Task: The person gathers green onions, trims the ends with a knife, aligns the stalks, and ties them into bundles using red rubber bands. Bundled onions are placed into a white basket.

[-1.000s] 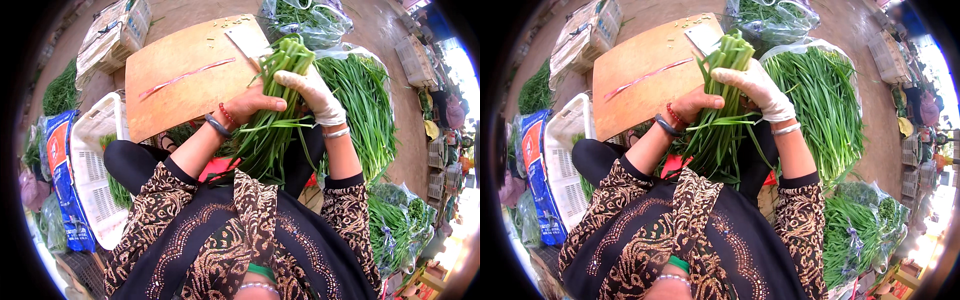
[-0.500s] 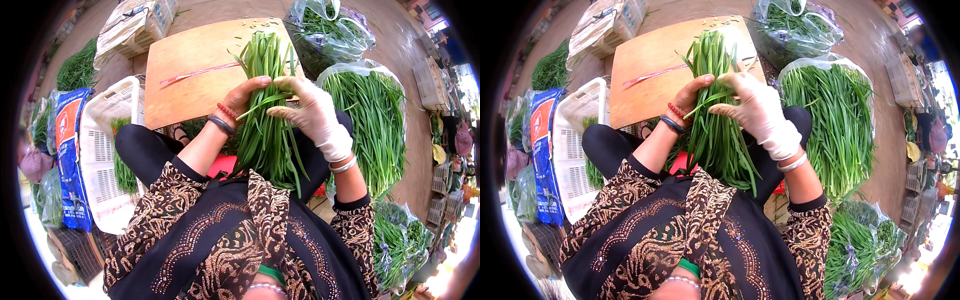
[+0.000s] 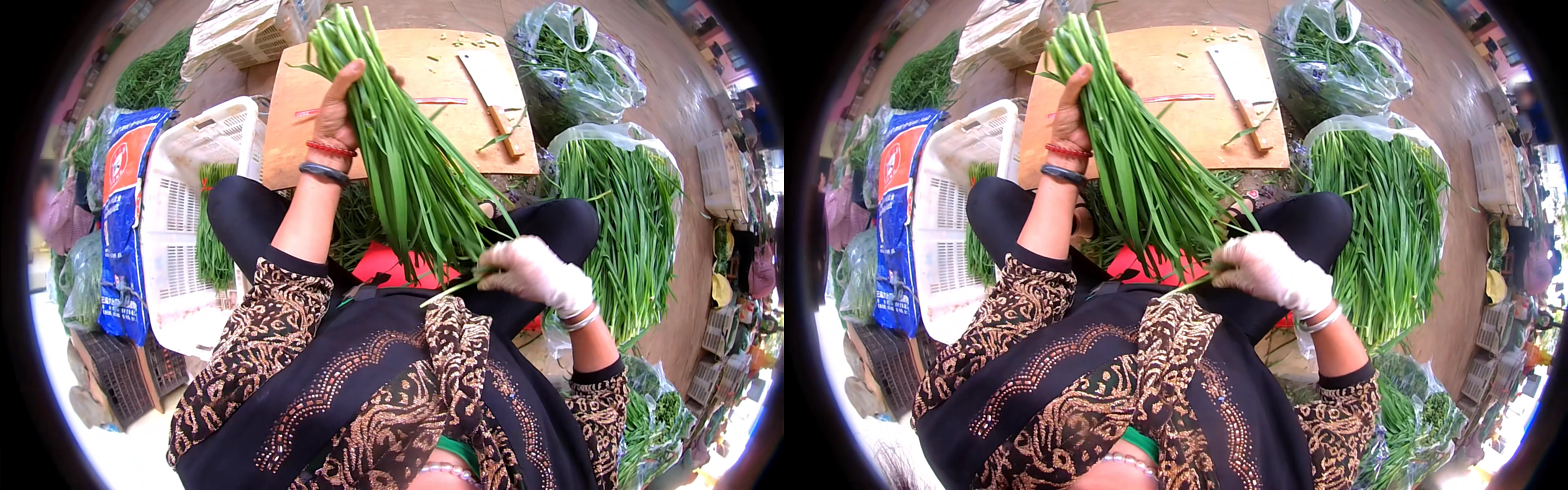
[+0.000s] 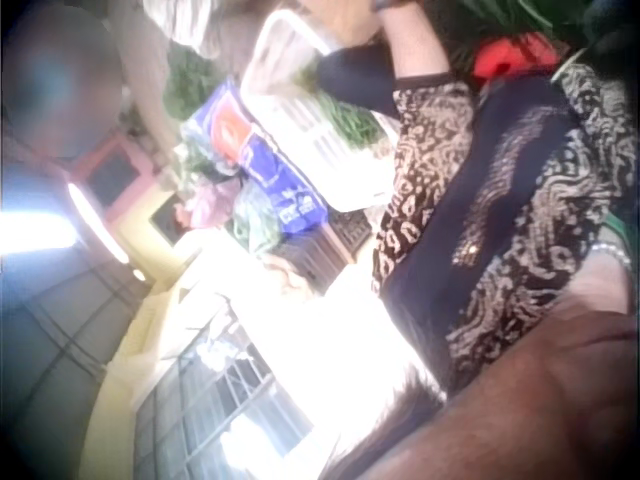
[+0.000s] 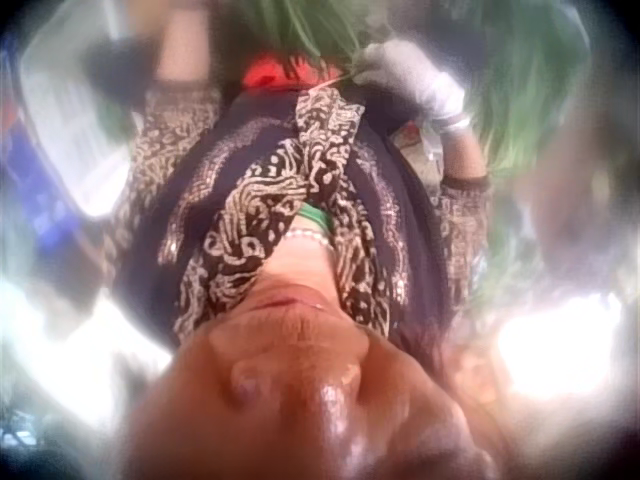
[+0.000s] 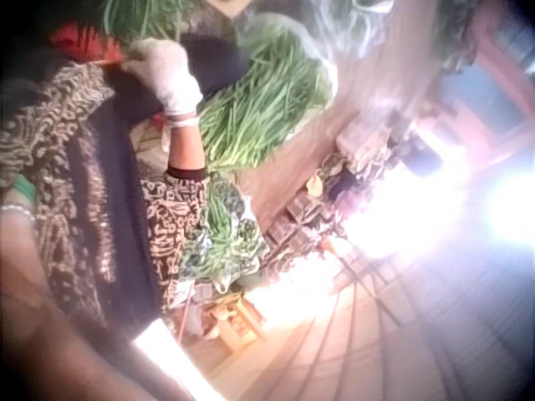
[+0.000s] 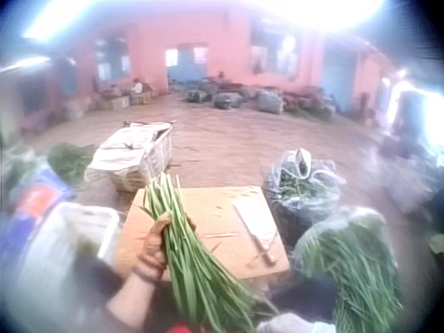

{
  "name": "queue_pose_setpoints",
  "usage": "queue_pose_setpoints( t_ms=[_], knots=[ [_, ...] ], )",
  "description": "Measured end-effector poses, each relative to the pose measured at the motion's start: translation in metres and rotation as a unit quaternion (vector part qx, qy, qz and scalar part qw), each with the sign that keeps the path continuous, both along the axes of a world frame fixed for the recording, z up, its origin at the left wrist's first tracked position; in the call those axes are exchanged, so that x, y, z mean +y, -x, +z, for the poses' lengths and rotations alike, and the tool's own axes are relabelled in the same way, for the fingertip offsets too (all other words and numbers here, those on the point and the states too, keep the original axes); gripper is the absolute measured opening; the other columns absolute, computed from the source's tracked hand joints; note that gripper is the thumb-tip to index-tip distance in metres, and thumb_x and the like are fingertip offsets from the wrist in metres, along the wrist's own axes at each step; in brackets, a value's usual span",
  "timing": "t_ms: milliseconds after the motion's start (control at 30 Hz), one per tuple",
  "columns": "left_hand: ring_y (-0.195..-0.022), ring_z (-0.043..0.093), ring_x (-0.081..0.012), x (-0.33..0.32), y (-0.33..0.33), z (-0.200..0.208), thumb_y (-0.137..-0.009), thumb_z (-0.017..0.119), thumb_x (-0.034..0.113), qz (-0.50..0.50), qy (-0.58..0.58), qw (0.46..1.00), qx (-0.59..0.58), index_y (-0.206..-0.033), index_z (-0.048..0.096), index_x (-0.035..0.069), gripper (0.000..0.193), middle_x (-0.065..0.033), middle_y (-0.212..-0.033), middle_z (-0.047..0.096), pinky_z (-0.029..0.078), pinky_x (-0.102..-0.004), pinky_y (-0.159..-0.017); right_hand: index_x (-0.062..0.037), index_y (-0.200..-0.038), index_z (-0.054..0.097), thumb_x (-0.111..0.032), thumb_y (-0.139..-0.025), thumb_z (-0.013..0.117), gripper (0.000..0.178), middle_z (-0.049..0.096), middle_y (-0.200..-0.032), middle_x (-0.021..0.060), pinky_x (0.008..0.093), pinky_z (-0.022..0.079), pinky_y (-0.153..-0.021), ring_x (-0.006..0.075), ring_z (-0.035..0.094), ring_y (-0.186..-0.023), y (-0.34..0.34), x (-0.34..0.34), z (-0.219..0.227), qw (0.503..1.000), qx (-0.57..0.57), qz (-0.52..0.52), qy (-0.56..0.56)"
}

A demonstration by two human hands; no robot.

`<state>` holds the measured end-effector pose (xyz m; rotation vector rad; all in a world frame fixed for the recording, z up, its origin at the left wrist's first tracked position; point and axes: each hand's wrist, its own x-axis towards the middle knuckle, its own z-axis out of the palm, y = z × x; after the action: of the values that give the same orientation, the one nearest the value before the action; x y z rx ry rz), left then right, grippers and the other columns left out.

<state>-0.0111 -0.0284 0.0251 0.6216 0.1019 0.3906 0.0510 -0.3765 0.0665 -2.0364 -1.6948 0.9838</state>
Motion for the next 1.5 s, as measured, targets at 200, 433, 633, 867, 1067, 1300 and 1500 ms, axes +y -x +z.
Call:
queue_pose_setpoints(
  t_ms=[200,433,633,867,1067,1300,1500],
  knots=[
    [-0.095,0.067,-0.0241,0.0,0.04,0.03,-0.09,0.064,0.031,-0.005,-0.196,0.978,0.07,-0.116,0.059,-0.004,0.044,-0.0159,-0.102,0.067,0.058,-0.036,-0.081,-0.0058,-0.106,0.072,-0.028,-0.074,0.079,0.04,0.071,-0.101,0.0158,0.0369,0.054,-0.084,0.0324,0.069,-0.093,-0.011,0.02,0.045,0.996,-0.062,-0.039,0.046],
    [-0.098,0.061,-0.0167,-0.067,0.037,0.031,-0.08,0.072,0.01,-0.052,-0.35,0.931,0.089,-0.129,0.053,0.0,0.053,-0.0066,-0.11,0.063,0.051,-0.0308,-0.086,0.0055,-0.138,0.048,-0.015,-0.079,0.082,0.071,0.06,-0.127,0.0158,0.0313,0.049,-0.097,0.0186,0.057,-0.116,-0.048,0.08,0.045,0.847,0.387,-0.269,-0.248],
    [-0.101,0.058,-0.0123,-0.092,0.029,0.009,-0.077,0.081,0.01,-0.129,-0.411,0.898,0.091,-0.127,0.058,0.001,0.056,-0.0033,-0.113,0.065,0.048,-0.0293,-0.089,-0.0032,-0.121,0.06,-0.013,-0.075,0.082,0.052,0.066,-0.105,0.0016,0.0281,0.049,-0.085,0.0113,0.06,-0.094,-0.017,0.122,0.015,0.817,0.436,-0.234,-0.296],
    [-0.109,0.057,-0.0123,-0.108,0.029,0.004,-0.073,0.087,0.022,-0.233,-0.331,0.901,0.158,-0.137,0.047,-0.002,0.078,-0.0061,-0.124,0.06,0.048,-0.0303,-0.093,-0.0044,-0.123,0.058,-0.013,-0.085,0.074,0.043,0.063,-0.109,0.0026,0.0288,0.05,-0.085,0.0118,0.059,-0.098,-0.01,0.121,-0.027,0.702,0.481,-0.374,-0.37],
    [-0.12,0.056,-0.0204,-0.095,0.04,-0.041,-0.066,0.089,0.031,-0.367,-0.233,0.9,-0.008,-0.145,0.037,-0.001,0.099,-0.0121,-0.13,0.059,0.047,-0.0343,-0.1,-0.0057,-0.122,0.058,-0.015,-0.089,0.068,0.035,0.064,-0.099,0.0034,0.0317,0.056,-0.079,0.0141,0.063,-0.086,-0.015,0.115,-0.02,0.609,0.536,-0.396,-0.43],
    [-0.102,0.066,-0.027,-0.139,0.076,-0.036,-0.068,0.081,0.013,-0.459,-0.021,0.871,0.172,-0.136,0.047,-0.002,0.078,-0.017,-0.104,0.067,0.05,-0.0382,-0.094,-0.0062,-0.149,0.035,-0.026,-0.082,0.075,0.08,0.06,-0.123,0.0079,0.0378,0.05,-0.097,0.0214,0.061,-0.109,-0.041,0.076,-0.033,0.647,0.661,-0.242,-0.292],
    [-0.102,0.058,-0.013,-0.116,0.065,-0.04,-0.068,0.083,0.006,-0.443,-0.209,0.851,0.19,-0.131,0.055,0.001,0.069,-0.0048,-0.112,0.065,0.047,-0.0295,-0.091,0.0017,-0.152,0.024,-0.041,-0.052,0.094,0.129,0.054,-0.137,0.0142,0.0347,0.042,-0.107,0.0242,0.057,-0.12,-0.101,0.044,-0.006,0.781,0.589,-0.133,-0.159]
  ],
)
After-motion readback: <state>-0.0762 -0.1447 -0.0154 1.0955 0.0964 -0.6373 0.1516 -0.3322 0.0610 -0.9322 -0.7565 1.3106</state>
